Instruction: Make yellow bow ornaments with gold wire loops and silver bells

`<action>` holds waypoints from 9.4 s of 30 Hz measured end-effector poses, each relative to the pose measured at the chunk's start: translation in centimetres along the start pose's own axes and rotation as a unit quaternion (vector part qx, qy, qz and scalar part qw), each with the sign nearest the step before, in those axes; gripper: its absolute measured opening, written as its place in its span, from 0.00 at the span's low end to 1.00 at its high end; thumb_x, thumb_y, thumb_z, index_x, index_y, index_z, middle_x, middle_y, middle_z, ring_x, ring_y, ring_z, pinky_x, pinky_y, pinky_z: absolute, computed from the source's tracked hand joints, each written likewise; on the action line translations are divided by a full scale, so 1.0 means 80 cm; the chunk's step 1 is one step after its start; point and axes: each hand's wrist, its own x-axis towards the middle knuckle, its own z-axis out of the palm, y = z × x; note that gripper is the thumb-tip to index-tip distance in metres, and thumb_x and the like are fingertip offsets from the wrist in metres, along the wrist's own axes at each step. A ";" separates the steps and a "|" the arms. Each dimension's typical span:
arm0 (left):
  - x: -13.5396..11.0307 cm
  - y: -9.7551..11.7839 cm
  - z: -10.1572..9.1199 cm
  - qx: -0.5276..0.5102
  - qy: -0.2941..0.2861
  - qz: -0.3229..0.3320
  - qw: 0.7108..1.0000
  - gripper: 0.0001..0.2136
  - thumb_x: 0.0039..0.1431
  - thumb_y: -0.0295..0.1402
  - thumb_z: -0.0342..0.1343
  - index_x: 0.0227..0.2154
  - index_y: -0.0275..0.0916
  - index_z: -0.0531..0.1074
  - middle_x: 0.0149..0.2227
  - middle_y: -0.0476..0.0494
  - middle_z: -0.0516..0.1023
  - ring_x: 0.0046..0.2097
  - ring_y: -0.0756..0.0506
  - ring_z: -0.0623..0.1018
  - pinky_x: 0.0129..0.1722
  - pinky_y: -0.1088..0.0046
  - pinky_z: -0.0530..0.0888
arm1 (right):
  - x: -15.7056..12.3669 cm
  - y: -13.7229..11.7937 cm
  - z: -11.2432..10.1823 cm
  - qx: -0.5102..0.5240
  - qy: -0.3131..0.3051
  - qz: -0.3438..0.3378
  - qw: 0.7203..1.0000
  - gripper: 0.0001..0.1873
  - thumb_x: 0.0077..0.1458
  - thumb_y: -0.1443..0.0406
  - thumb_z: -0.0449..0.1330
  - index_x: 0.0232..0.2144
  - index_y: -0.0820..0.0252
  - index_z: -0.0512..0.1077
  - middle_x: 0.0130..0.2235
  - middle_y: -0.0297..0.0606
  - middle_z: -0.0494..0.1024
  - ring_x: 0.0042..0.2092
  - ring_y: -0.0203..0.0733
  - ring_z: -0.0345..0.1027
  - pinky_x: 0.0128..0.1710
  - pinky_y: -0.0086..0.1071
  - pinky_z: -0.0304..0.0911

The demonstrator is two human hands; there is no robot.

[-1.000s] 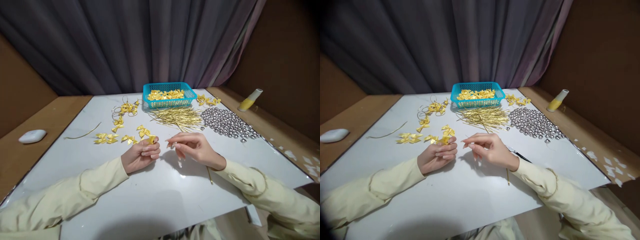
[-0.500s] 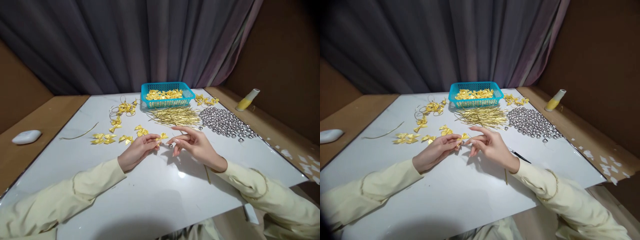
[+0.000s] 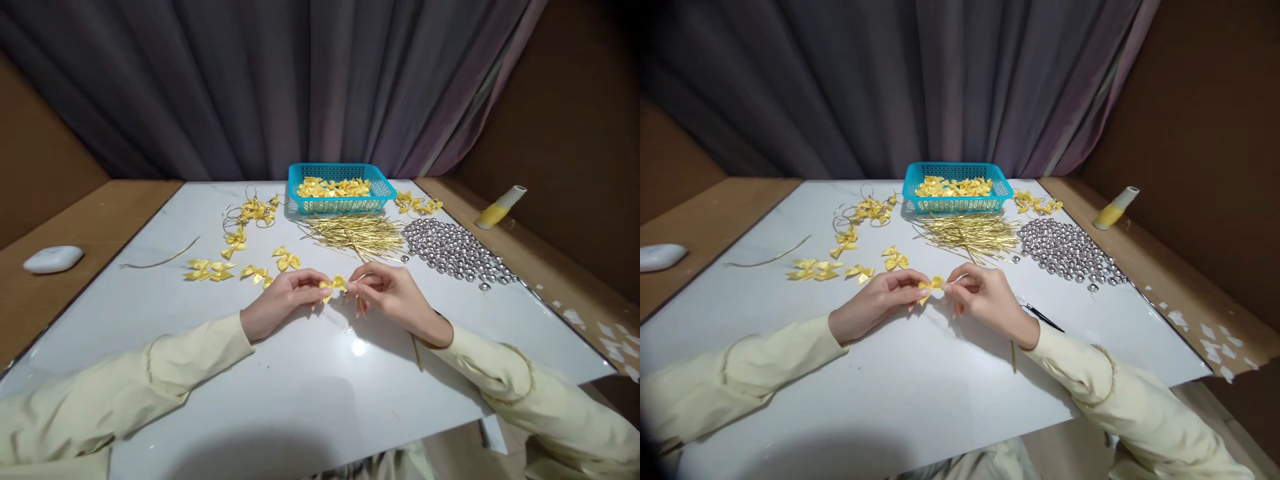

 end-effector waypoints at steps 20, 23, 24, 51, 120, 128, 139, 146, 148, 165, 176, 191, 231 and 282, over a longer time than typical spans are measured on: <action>0.002 -0.006 -0.003 0.009 -0.018 0.004 1.000 0.10 0.52 0.35 0.58 0.35 0.34 0.71 0.22 0.51 0.67 0.24 0.53 0.66 0.23 0.78 0.64 | 0.000 -0.003 -0.003 -0.011 -0.055 -0.008 0.998 0.07 0.53 0.62 0.57 0.30 0.62 0.69 0.26 0.37 0.76 0.24 0.36 0.71 0.26 0.31 0.67; 0.002 -0.005 -0.003 -0.018 -0.010 -0.003 1.000 0.11 0.52 0.35 0.59 0.35 0.33 0.70 0.21 0.51 0.67 0.23 0.54 0.66 0.23 0.78 0.62 | -0.002 -0.003 -0.001 -0.069 -0.045 -0.008 0.997 0.05 0.52 0.65 0.57 0.27 0.61 0.69 0.24 0.36 0.76 0.23 0.37 0.71 0.25 0.31 0.68; 0.002 -0.005 -0.003 -0.022 -0.007 -0.005 1.000 0.11 0.51 0.34 0.59 0.35 0.33 0.70 0.21 0.51 0.67 0.23 0.54 0.66 0.23 0.78 0.62 | -0.003 -0.003 -0.001 -0.085 -0.043 -0.008 0.995 0.05 0.52 0.65 0.57 0.27 0.61 0.69 0.22 0.35 0.75 0.22 0.37 0.71 0.24 0.31 0.68; 0.002 -0.006 -0.004 0.000 -0.017 0.004 1.000 0.09 0.53 0.34 0.58 0.34 0.34 0.71 0.23 0.52 0.68 0.24 0.55 0.66 0.24 0.79 0.63 | -0.005 -0.002 0.002 -0.152 -0.037 -0.018 0.988 0.05 0.50 0.70 0.55 0.25 0.61 0.70 0.17 0.31 0.72 0.18 0.35 0.67 0.21 0.27 0.63; -0.003 0.000 0.000 0.184 -0.057 0.010 0.981 0.12 0.53 0.39 0.55 0.35 0.35 0.71 0.23 0.50 0.71 0.23 0.53 0.66 0.23 0.77 0.65 | -0.009 -0.008 0.000 -0.190 0.049 -0.165 0.967 0.08 0.56 0.66 0.54 0.32 0.61 0.73 0.21 0.32 0.73 0.20 0.30 0.64 0.23 0.25 0.61; -0.003 0.001 0.001 0.182 -0.053 0.009 0.982 0.12 0.52 0.39 0.56 0.35 0.35 0.72 0.22 0.50 0.71 0.22 0.53 0.66 0.23 0.77 0.64 | -0.006 -0.010 -0.005 -0.171 0.040 -0.148 0.973 0.04 0.54 0.66 0.56 0.31 0.60 0.70 0.26 0.35 0.75 0.22 0.31 0.66 0.22 0.24 0.60; -0.003 -0.001 -0.001 0.196 -0.061 0.019 0.979 0.11 0.53 0.39 0.55 0.34 0.35 0.72 0.22 0.52 0.68 0.23 0.53 0.66 0.24 0.77 0.64 | 0.002 -0.009 -0.011 -0.255 -0.034 -0.172 0.951 0.08 0.53 0.74 0.52 0.29 0.61 0.69 0.26 0.34 0.74 0.28 0.33 0.66 0.28 0.25 0.58; -0.004 0.000 0.001 0.201 -0.062 0.019 0.977 0.12 0.53 0.39 0.55 0.35 0.36 0.71 0.22 0.51 0.68 0.23 0.52 0.66 0.25 0.76 0.64 | 0.002 -0.006 -0.012 -0.296 -0.051 -0.195 0.934 0.11 0.53 0.75 0.48 0.30 0.61 0.68 0.27 0.36 0.73 0.29 0.35 0.64 0.28 0.26 0.58; -0.004 0.000 0.001 0.204 -0.063 0.020 0.977 0.12 0.53 0.39 0.55 0.35 0.36 0.71 0.22 0.51 0.69 0.23 0.52 0.66 0.25 0.76 0.64 | 0.002 -0.005 -0.012 -0.302 -0.051 -0.198 0.931 0.11 0.54 0.75 0.47 0.31 0.61 0.67 0.28 0.36 0.73 0.29 0.35 0.64 0.28 0.26 0.58; -0.003 0.001 0.000 0.168 -0.067 0.004 0.984 0.11 0.54 0.38 0.55 0.35 0.34 0.71 0.23 0.50 0.70 0.23 0.52 0.67 0.25 0.76 0.65 | -0.001 -0.001 -0.010 -0.311 -0.043 -0.168 0.934 0.07 0.53 0.73 0.52 0.30 0.61 0.69 0.26 0.34 0.74 0.25 0.33 0.63 0.25 0.25 0.55; 0.000 0.001 -0.001 0.084 -0.054 -0.009 0.995 0.12 0.54 0.36 0.55 0.36 0.31 0.71 0.27 0.45 0.72 0.29 0.50 0.70 0.25 0.75 0.67 | -0.006 -0.004 -0.011 -0.351 -0.109 -0.151 0.918 0.07 0.50 0.73 0.53 0.29 0.63 0.71 0.25 0.35 0.73 0.25 0.32 0.63 0.25 0.24 0.54; 0.001 -0.006 -0.007 -0.012 -0.034 0.004 0.999 0.10 0.51 0.32 0.59 0.36 0.33 0.71 0.28 0.46 0.75 0.28 0.51 0.71 0.27 0.77 0.66 | 0.004 -0.011 -0.018 -0.062 -0.046 -0.063 0.995 0.09 0.53 0.61 0.58 0.27 0.60 0.73 0.36 0.40 0.74 0.35 0.37 0.67 0.26 0.27 0.65; -0.008 -0.004 0.001 0.100 -0.044 0.082 0.991 0.09 0.55 0.34 0.55 0.36 0.34 0.70 0.31 0.47 0.71 0.29 0.52 0.68 0.29 0.75 0.66 | 0.003 -0.006 -0.007 0.022 -0.106 0.030 0.994 0.11 0.50 0.59 0.60 0.28 0.62 0.75 0.33 0.39 0.77 0.28 0.34 0.66 0.30 0.30 0.65; -0.003 -0.003 0.003 0.130 -0.056 0.025 0.990 0.09 0.53 0.36 0.57 0.27 0.33 0.74 0.23 0.46 0.74 0.24 0.52 0.70 0.26 0.76 0.70 | -0.002 -0.007 -0.028 -0.329 -0.102 -0.201 0.917 0.17 0.51 0.76 0.47 0.36 0.61 0.72 0.27 0.36 0.76 0.25 0.34 0.69 0.28 0.26 0.61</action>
